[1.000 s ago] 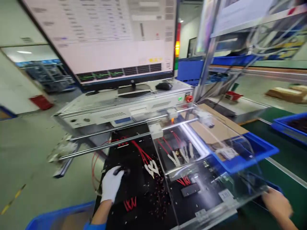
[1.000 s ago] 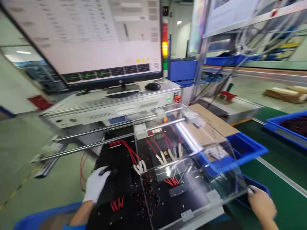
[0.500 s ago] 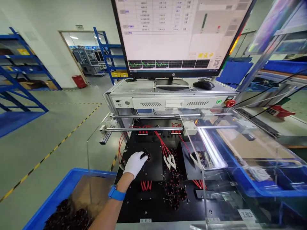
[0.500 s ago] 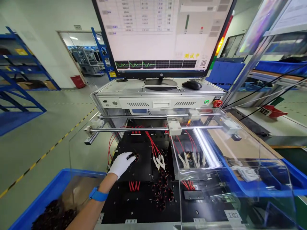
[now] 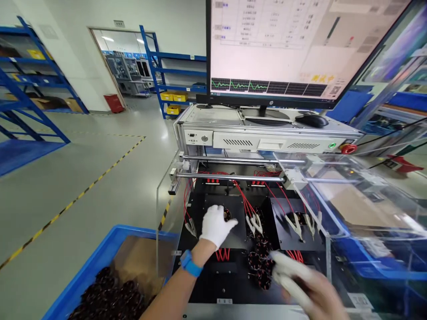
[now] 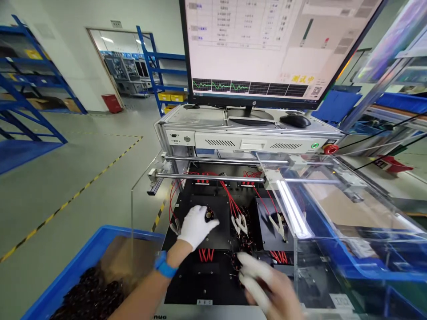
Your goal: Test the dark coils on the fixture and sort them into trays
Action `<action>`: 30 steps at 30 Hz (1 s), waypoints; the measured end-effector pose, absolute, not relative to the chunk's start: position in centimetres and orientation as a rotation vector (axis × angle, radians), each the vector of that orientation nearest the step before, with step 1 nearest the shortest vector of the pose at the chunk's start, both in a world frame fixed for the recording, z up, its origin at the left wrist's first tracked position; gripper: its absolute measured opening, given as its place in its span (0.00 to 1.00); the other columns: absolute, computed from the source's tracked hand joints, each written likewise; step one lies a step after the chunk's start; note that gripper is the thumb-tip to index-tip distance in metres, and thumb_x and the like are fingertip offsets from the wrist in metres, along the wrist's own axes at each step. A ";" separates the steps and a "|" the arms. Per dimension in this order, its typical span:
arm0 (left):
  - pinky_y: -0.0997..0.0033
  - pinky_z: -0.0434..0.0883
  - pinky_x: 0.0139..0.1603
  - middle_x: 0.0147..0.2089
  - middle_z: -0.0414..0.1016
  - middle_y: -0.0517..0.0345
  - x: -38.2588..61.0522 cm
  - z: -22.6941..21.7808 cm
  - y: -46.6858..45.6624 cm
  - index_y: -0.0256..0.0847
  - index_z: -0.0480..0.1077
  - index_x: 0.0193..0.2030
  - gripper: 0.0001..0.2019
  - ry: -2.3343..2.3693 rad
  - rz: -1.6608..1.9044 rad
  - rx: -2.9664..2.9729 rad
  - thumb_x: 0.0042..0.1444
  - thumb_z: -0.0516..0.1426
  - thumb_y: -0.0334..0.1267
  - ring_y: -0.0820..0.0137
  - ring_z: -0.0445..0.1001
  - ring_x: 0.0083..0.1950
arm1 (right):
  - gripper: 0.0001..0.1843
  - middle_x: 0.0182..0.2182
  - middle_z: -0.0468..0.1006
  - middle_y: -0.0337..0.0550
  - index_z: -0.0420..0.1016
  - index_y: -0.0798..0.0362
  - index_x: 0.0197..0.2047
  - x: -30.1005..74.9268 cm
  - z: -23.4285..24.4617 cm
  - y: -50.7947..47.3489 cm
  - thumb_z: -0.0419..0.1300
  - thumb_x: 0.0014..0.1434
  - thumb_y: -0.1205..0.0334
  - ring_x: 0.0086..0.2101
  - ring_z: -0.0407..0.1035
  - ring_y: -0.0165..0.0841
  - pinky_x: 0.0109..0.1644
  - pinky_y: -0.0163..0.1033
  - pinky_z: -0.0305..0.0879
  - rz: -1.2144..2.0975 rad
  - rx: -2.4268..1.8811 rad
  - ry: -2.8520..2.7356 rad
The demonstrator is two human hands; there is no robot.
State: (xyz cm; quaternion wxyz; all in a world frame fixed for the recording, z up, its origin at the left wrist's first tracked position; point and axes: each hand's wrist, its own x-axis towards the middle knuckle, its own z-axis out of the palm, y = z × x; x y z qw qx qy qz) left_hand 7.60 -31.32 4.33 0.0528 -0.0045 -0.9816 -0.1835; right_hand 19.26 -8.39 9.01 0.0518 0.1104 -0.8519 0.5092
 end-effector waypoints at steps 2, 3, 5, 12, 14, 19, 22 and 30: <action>0.66 0.64 0.44 0.44 0.67 0.49 6.7 3.1 -29.8 0.37 0.66 0.46 0.21 -3.026 -0.561 -0.068 0.49 0.57 0.48 0.60 0.65 0.45 | 0.15 0.16 0.70 0.37 0.74 0.52 0.43 15.2 7.4 -12.3 0.58 0.54 0.54 0.19 0.65 0.29 0.28 0.35 0.67 1.791 0.253 -2.565; 0.66 0.64 0.44 0.44 0.66 0.49 6.3 2.6 -29.4 0.37 0.65 0.47 0.19 -3.023 -0.555 -0.085 0.50 0.56 0.44 0.61 0.65 0.45 | 0.15 0.17 0.70 0.37 0.74 0.53 0.40 13.0 6.3 -14.0 0.58 0.52 0.53 0.19 0.65 0.29 0.27 0.35 0.67 1.930 0.139 -2.490; 0.66 0.64 0.45 0.47 0.64 0.49 5.9 1.8 -29.3 0.38 0.63 0.50 0.18 -3.006 -0.543 -0.139 0.51 0.54 0.39 0.62 0.63 0.47 | 0.17 0.23 0.74 0.41 0.73 0.55 0.36 8.8 4.1 -16.5 0.62 0.45 0.52 0.22 0.68 0.30 0.25 0.34 0.67 2.182 -0.178 -2.210; 0.66 0.65 0.40 0.46 0.60 0.53 5.2 1.7 -30.9 0.46 0.64 0.47 0.16 -3.073 -0.540 -0.303 0.51 0.55 0.42 0.62 0.61 0.46 | 0.17 0.27 0.76 0.41 0.72 0.55 0.28 2.1 -0.5 -18.7 0.67 0.31 0.61 0.27 0.71 0.31 0.26 0.31 0.68 2.544 -0.643 -1.757; 0.66 0.65 0.39 0.45 0.60 0.54 5.0 1.8 -31.1 0.47 0.65 0.46 0.15 -3.076 -0.559 -0.322 0.50 0.56 0.44 0.62 0.61 0.46 | 0.15 0.27 0.76 0.42 0.72 0.55 0.28 1.7 -0.8 -18.9 0.66 0.32 0.62 0.27 0.72 0.31 0.25 0.31 0.67 2.564 -0.657 -1.748; 0.68 0.64 0.36 0.44 0.60 0.55 4.9 1.5 -31.4 0.48 0.66 0.45 0.15 -3.048 -0.601 -0.326 0.49 0.55 0.44 0.63 0.61 0.45 | 0.14 0.29 0.77 0.44 0.72 0.55 0.28 1.5 -1.1 -19.0 0.65 0.34 0.61 0.28 0.72 0.32 0.25 0.30 0.67 2.538 -0.616 -1.819; 0.68 0.64 0.35 0.43 0.60 0.55 4.9 1.4 -31.4 0.49 0.66 0.45 0.15 -3.030 -0.607 -0.332 0.49 0.56 0.44 0.63 0.61 0.44 | 0.15 0.30 0.77 0.45 0.72 0.55 0.29 1.5 -1.3 -18.9 0.66 0.34 0.59 0.29 0.72 0.33 0.25 0.31 0.67 2.512 -0.584 -1.845; 0.68 0.63 0.34 0.43 0.60 0.56 4.9 1.5 -31.4 0.48 0.66 0.42 0.13 -3.021 -0.581 -0.335 0.49 0.55 0.44 0.64 0.61 0.43 | 0.18 0.29 0.77 0.46 0.72 0.56 0.30 1.4 -0.9 -18.8 0.65 0.35 0.55 0.28 0.72 0.34 0.27 0.33 0.66 2.422 -0.498 -1.960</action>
